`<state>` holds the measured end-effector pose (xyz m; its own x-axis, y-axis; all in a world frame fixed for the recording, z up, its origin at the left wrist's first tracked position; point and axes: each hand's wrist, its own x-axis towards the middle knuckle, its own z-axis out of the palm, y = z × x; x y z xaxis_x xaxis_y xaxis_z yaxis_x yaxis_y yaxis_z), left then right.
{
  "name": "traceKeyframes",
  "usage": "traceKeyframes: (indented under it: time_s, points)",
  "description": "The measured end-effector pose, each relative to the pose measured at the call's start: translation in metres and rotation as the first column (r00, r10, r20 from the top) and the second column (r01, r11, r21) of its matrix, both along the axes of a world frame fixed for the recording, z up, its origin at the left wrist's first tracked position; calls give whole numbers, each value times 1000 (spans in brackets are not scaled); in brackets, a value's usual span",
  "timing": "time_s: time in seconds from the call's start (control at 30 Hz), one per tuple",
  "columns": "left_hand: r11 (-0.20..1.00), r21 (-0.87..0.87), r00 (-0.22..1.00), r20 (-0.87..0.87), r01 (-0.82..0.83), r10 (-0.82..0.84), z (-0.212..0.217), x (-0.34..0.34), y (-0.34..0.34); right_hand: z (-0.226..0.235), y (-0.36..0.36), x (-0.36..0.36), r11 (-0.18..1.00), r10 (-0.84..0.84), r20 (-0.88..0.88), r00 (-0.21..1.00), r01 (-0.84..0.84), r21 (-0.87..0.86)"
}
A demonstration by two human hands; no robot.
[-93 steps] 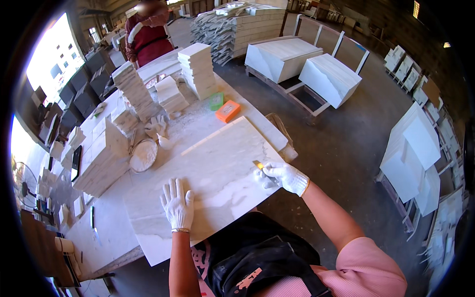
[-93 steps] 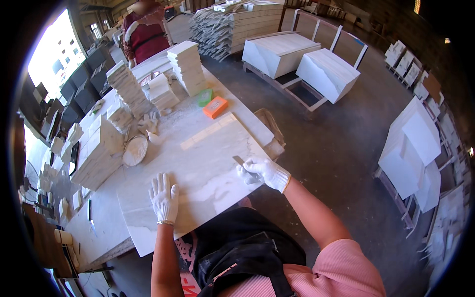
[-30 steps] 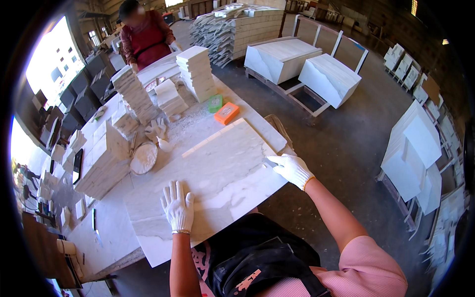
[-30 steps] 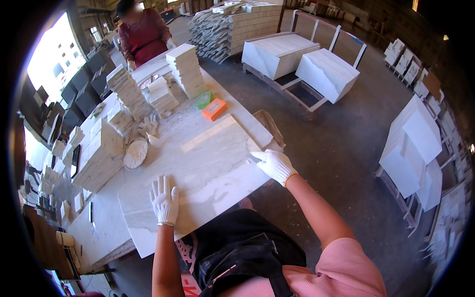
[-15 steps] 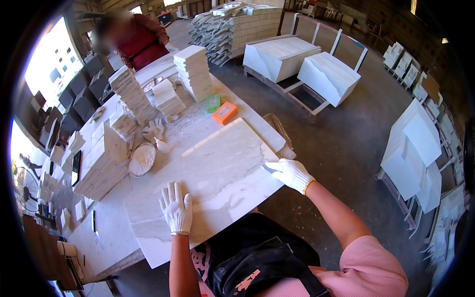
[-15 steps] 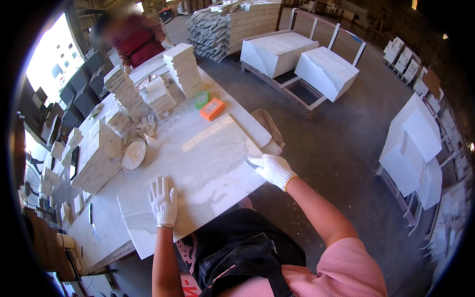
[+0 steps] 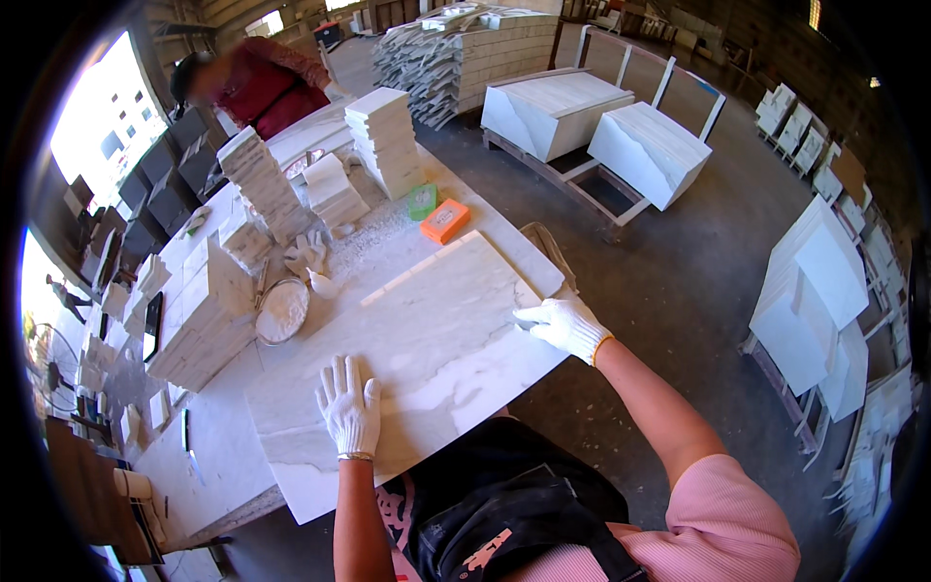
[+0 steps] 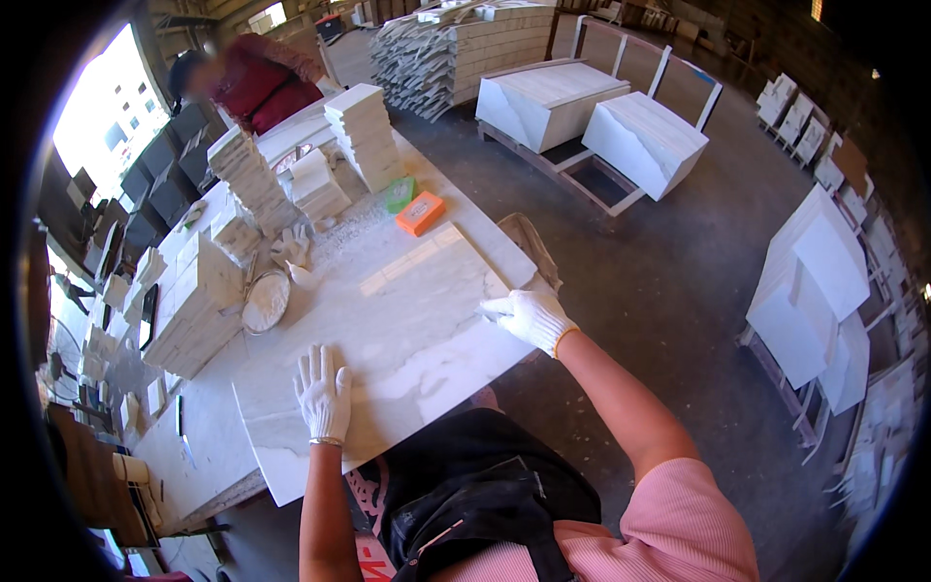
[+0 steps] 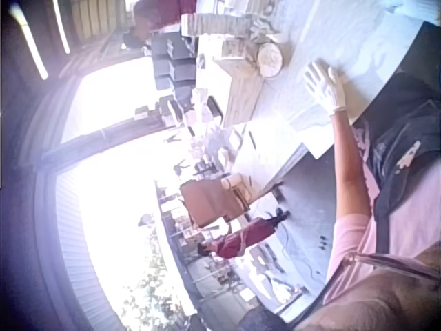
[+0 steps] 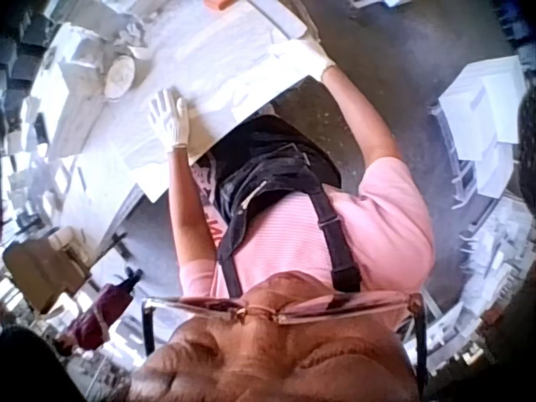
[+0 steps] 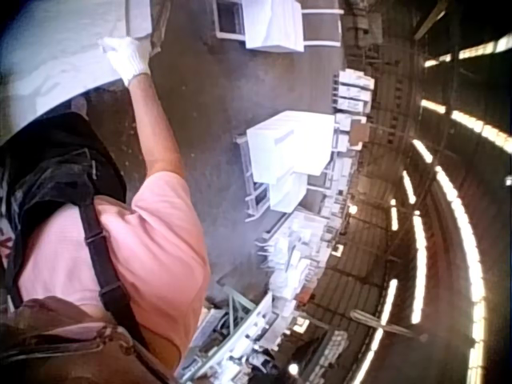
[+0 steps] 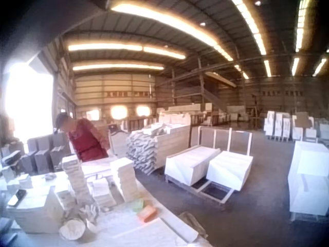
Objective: The person scrapes a white rectangular tile with a small metal scraper, removing residue from the surface. They repeatedly dip the scraper into a small bowl of white powder and continue scraping different areas of the tile.
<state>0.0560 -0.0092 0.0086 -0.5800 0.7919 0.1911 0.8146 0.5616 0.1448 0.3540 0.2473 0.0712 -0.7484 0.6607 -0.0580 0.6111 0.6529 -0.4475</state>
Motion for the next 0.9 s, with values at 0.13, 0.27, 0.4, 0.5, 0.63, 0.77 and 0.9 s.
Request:
traceKeyframes:
  time_s: [0.13, 0.27, 0.4, 0.5, 0.63, 0.77, 0.9]
  points:
    - [1000, 0, 1000, -2, 0, 0, 1, 1, 1, -14, -6, 18, 997, 36, 2, 999, -35, -63]
    - [1000, 3, 1000, -7, 0, 0, -3, 0, -1, -9, -18, 34, 997, 76, -70, 995, -78, -29]
    - [1000, 9, 1000, -5, -2, 2, -1, 1, 0, -1, -14, 34, 995, -95, -47, 994, 93, -41]
    - [1000, 9, 1000, -11, 2, -2, -2, 0, 1, -14, -7, 30, 992, -126, -47, 991, 126, 10]
    - [1000, -2, 1000, -19, 6, -6, -1, 0, 0, -16, -3, 19, 993, -118, -144, 982, 118, -13]
    - [1000, 1, 1000, -3, 2, -2, 4, 3, 1, -11, 2, 31, 962, -264, -284, 922, 272, -12]
    - [1000, 11, 1000, -2, 5, -5, 4, 2, 0, -8, 3, 48, 909, -403, -155, 902, 414, 48]
